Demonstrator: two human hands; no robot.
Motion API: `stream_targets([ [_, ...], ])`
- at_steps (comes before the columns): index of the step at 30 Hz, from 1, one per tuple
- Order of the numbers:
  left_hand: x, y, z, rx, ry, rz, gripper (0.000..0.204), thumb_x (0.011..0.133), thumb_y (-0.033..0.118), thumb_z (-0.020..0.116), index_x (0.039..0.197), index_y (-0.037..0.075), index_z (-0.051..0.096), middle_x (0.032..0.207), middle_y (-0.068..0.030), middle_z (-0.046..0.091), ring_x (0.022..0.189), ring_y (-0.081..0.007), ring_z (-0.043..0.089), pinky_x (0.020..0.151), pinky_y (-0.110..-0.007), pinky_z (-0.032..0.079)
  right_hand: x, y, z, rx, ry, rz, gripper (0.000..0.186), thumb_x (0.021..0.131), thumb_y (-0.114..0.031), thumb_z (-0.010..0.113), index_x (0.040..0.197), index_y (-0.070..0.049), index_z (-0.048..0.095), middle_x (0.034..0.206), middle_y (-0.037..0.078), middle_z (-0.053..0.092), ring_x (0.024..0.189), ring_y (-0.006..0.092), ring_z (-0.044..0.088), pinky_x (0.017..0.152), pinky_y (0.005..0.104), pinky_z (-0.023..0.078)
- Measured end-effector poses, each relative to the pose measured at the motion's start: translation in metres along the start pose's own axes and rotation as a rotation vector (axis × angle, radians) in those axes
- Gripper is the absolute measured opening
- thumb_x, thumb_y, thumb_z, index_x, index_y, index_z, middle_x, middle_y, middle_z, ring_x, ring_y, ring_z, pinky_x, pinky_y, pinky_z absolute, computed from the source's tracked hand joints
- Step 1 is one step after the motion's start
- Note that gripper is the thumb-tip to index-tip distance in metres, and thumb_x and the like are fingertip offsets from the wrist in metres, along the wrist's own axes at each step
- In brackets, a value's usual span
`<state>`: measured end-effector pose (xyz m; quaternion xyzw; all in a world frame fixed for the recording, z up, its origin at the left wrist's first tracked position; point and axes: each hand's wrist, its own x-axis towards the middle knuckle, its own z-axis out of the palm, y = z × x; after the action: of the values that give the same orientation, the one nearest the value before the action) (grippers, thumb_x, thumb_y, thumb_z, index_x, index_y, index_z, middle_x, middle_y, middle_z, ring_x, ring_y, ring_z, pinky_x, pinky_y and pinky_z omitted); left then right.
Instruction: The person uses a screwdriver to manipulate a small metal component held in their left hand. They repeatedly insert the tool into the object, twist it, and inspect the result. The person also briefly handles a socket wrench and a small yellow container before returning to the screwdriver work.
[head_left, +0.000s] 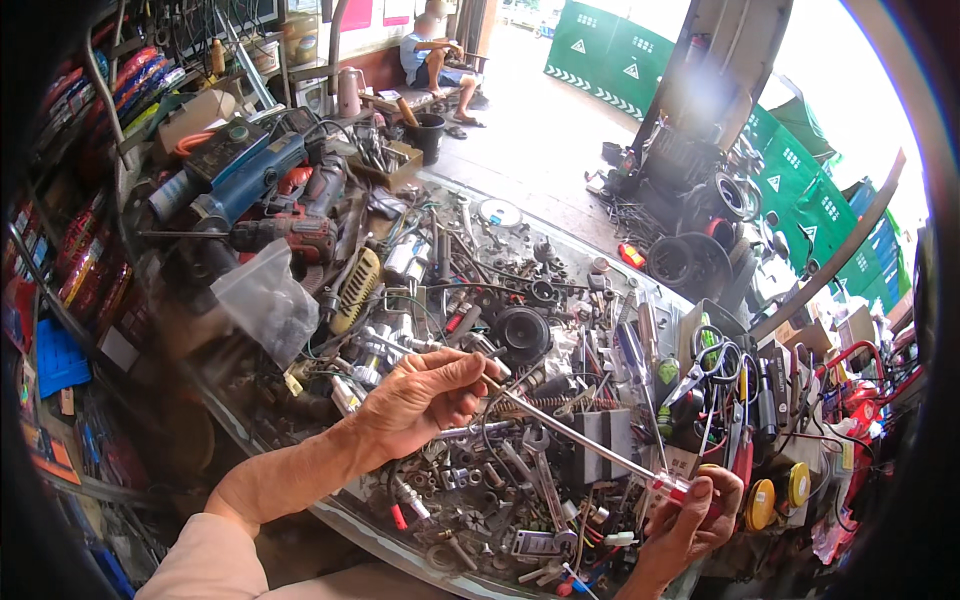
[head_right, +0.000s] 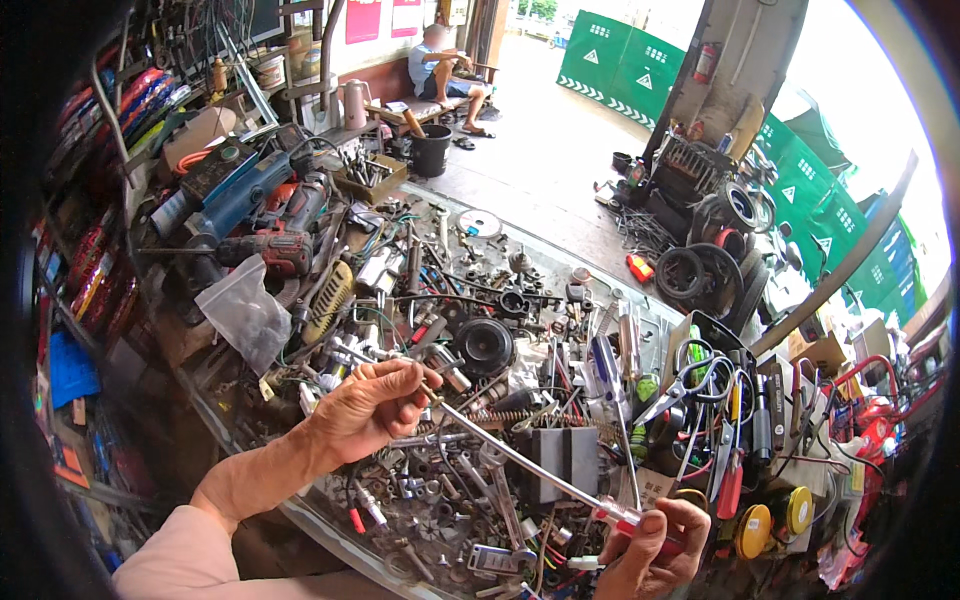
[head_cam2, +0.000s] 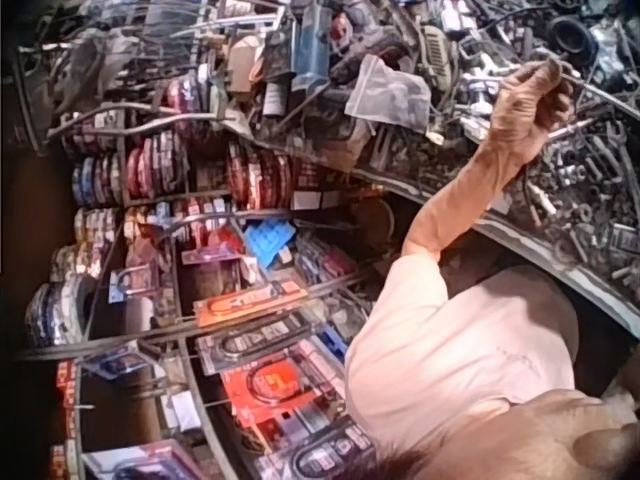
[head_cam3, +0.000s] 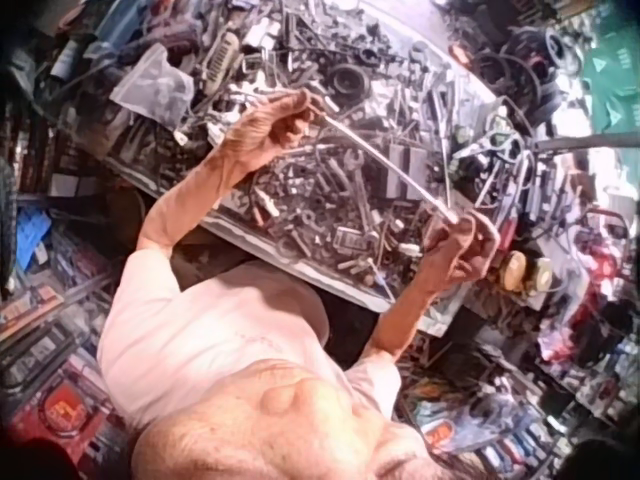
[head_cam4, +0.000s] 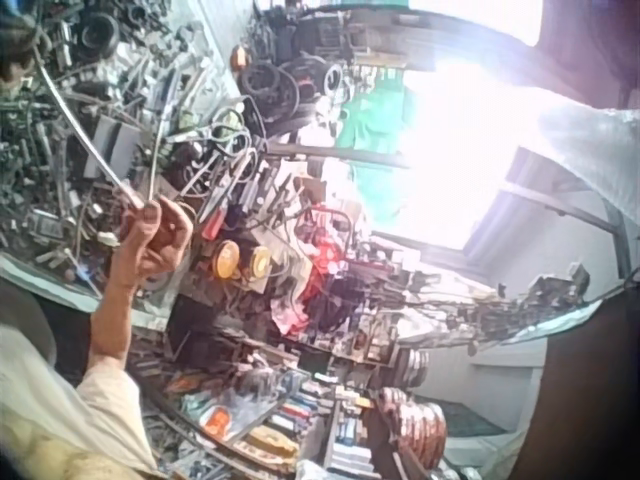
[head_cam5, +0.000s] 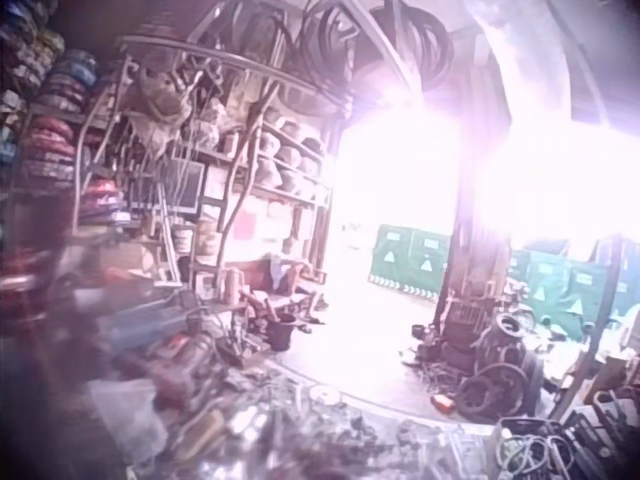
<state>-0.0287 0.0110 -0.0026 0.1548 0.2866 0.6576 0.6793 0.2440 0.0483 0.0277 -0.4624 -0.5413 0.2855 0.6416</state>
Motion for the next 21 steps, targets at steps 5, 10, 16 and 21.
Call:
stream_targets([
  [5,0.001,-0.001,0.001,0.011,0.005,-0.002,0.024,0.086,0.020,0.060,0.098,-0.001,0.063,0.074,-0.0036,0.062,0.062,-0.0076,0.059,0.050,-0.020,0.047,0.004,0.003,-0.002,0.050,-0.026,0.031,0.025,0.085,-0.026,0.060,0.086,-0.003,0.050,0.064,0.001,0.050,0.032,0.0045,0.039,0.027,0.0176,0.025],
  [10,0.002,0.000,0.001,-0.001,0.012,0.002,0.025,0.086,0.021,0.061,0.097,0.000,0.064,0.074,-0.0034,0.062,0.062,-0.0074,0.059,0.049,-0.019,0.046,0.004,-0.007,0.009,0.155,-0.174,-0.078,0.033,0.082,-0.025,0.062,0.099,-0.001,0.047,0.066,0.002,0.050,0.038,0.0066,0.044,0.030,0.0191,0.030],
  [16,0.001,0.000,0.001,0.044,0.030,0.009,0.025,0.085,0.023,0.062,0.096,0.000,0.065,0.073,-0.0026,0.061,0.060,-0.0071,0.058,0.047,-0.019,0.043,0.000,0.000,-0.001,0.007,-0.012,0.030,0.026,0.084,-0.025,0.061,0.088,-0.002,0.050,0.065,0.001,0.050,0.030,0.0046,0.035,0.027,0.0177,0.024],
  [21,0.001,0.000,0.002,0.023,0.015,0.007,0.025,0.085,0.022,0.061,0.096,0.000,0.065,0.073,-0.0033,0.062,0.061,-0.0074,0.059,0.048,-0.019,0.045,0.001,-0.007,0.006,0.171,-0.154,-0.056,0.025,0.083,-0.021,0.059,0.094,-0.001,0.049,0.070,0.006,0.051,0.038,0.0067,0.044,0.030,0.0186,0.029],
])
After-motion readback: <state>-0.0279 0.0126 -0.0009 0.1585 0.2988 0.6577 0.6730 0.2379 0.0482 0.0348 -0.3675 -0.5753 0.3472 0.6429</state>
